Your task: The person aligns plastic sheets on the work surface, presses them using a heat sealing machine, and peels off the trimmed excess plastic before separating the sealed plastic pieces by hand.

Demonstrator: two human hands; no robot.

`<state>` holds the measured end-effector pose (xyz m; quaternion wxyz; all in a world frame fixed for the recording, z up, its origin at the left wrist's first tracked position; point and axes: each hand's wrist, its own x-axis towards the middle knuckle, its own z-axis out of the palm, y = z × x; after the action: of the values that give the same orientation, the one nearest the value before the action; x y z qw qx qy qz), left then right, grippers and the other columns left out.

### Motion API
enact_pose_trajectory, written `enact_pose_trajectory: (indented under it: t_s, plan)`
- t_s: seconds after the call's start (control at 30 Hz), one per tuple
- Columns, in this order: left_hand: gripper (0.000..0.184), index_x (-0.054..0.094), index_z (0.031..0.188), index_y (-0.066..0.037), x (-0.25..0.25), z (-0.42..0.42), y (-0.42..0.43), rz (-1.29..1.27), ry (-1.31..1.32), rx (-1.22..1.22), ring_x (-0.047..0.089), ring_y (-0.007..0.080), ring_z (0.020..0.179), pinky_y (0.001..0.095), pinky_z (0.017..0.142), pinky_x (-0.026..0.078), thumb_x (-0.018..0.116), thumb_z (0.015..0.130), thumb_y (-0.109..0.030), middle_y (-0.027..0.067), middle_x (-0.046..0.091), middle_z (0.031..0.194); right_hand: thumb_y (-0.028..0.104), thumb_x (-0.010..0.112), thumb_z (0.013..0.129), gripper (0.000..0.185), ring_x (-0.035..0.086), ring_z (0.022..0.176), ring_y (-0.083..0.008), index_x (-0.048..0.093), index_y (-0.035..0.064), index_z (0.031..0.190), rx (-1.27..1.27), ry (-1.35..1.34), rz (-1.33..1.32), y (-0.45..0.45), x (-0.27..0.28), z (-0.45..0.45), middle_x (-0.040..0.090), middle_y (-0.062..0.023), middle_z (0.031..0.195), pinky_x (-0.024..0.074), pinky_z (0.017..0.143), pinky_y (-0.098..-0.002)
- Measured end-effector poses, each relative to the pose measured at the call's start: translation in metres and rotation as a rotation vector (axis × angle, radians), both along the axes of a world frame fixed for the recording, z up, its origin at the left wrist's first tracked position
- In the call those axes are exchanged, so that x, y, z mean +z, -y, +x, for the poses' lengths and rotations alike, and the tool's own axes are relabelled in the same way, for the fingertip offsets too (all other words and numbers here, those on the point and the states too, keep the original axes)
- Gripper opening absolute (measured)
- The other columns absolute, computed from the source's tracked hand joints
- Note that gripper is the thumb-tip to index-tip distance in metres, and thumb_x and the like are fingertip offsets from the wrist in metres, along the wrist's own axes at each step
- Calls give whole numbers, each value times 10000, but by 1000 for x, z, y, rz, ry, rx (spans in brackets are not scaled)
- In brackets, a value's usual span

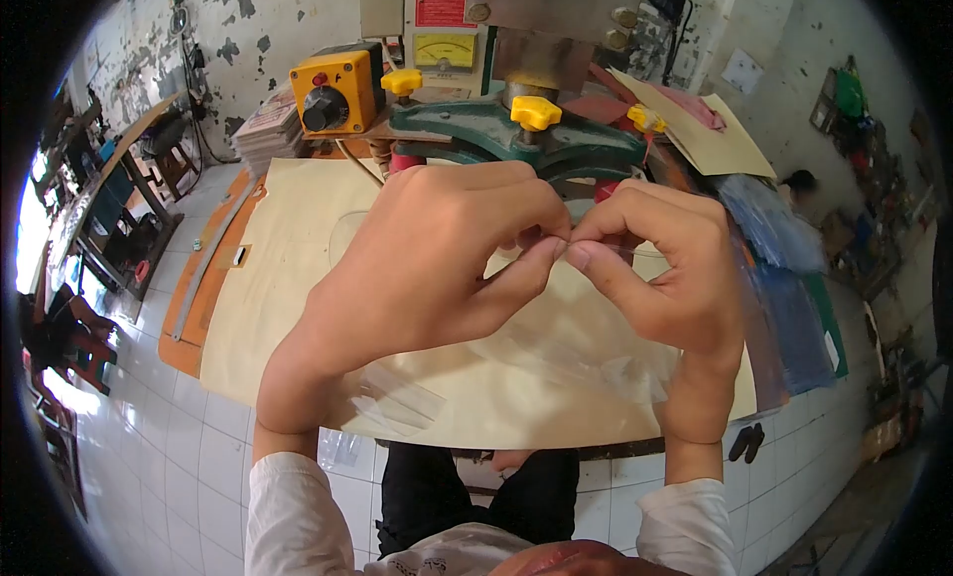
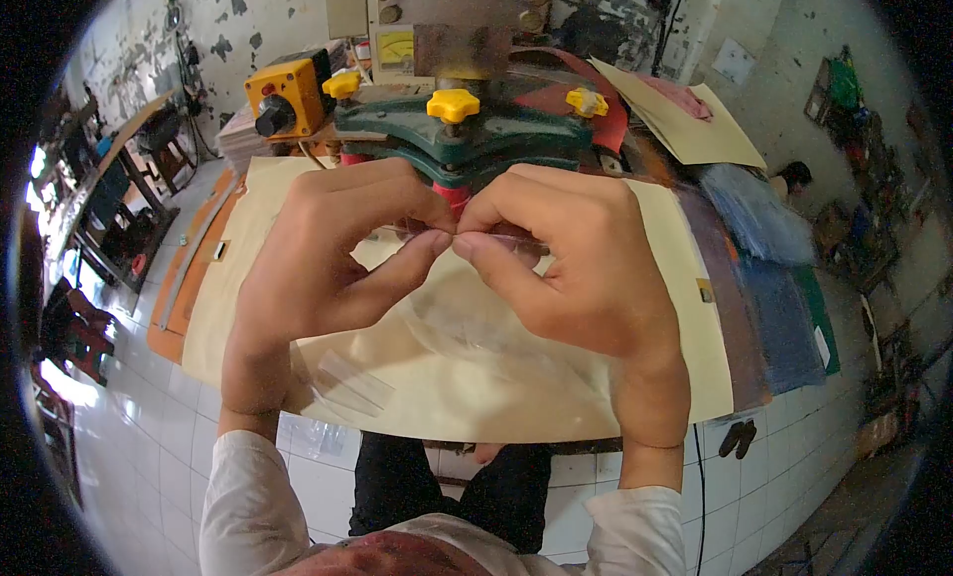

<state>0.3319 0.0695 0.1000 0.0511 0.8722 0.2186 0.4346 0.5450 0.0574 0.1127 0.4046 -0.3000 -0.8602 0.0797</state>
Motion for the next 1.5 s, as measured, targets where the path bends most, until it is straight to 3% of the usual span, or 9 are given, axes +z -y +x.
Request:
enact_pose_trajectory:
  t_s: [0.37, 0.53, 0.8, 1.03, 1.2, 1.23, 1.3, 1.4, 1.5]
  plan:
    - [61, 638, 844, 2, 3, -13, -4, 4, -64, 57, 629, 245, 676, 321, 618, 492, 679, 799, -8, 108, 646, 767, 33, 710, 747, 90, 642, 620, -198, 660, -6, 810, 25, 2, 40, -6, -1, 5, 635, -111, 714, 506, 594, -288]
    - [54, 645, 848, -14, 9, -38, -13, 47, -68, 135, 620, 226, 664, 307, 606, 470, 675, 804, -21, 90, 650, 761, 107, 739, 723, 143, 611, 702, -267, 660, 8, 788, -149, 41, 543, 36, 21, 29, 634, -102, 816, 509, 683, -341]
    - [76, 646, 850, 8, 6, -50, -23, 116, -86, 162, 611, 198, 626, 295, 610, 495, 678, 842, -60, 97, 629, 720, 148, 531, 912, 104, 458, 521, -135, 572, 80, 845, 55, -390, 1512, 120, 6, 75, 506, -29, 679, 374, 467, -208]
    - [86, 661, 834, -15, 8, -49, -23, 133, -88, 162, 613, 159, 631, 272, 604, 470, 700, 833, -91, 61, 641, 707, 172, 424, 1009, 213, 400, 437, -87, 519, 123, 824, -209, -378, 1738, 124, -2, 75, 447, 3, 616, 373, 401, -179]
    - [84, 673, 848, -18, 21, -59, -21, 131, -82, 167, 611, 136, 644, 261, 627, 471, 705, 841, -96, 46, 661, 731, 198, 440, 1002, 232, 442, 487, -102, 524, 125, 798, 341, -697, 1878, 120, -1, 79, 471, -2, 637, 441, 485, -269]
    - [148, 653, 948, 2, 42, -71, -19, -79, -189, 4, 639, 221, 769, 320, 702, 500, 638, 870, -123, 118, 665, 841, 204, 443, 1001, 233, 448, 496, -103, 526, 126, 798, 432, -683, 1869, 119, 0, 79, 479, 0, 642, 444, 497, -278]
    - [236, 632, 1047, 22, 41, -70, -24, -288, -291, -169, 667, 307, 894, 378, 778, 529, 571, 898, -150, 191, 668, 950, 215, 467, 988, 200, 441, 491, -102, 525, 122, 821, 288, -683, 1882, 116, 2, 69, 471, 2, 638, 420, 480, -268]
    - [29, 617, 794, 14, 15, -51, -24, -1, 178, -118, 599, 266, 541, 316, 518, 479, 634, 795, -9, 106, 589, 627, 231, 502, 969, 164, 429, 483, -101, 524, 115, 855, 29, -680, 1908, 110, 2, 48, 459, 5, 632, 384, 456, -252]
    - [115, 643, 908, 11, 27, -53, -10, -16, -125, 96, 658, 277, 695, 333, 629, 521, 620, 843, -81, 147, 648, 764, 247, 537, 950, 153, 418, 476, -99, 523, 108, 890, -92, -684, 1934, 105, 5, 35, 447, 8, 626, 347, 431, -237]
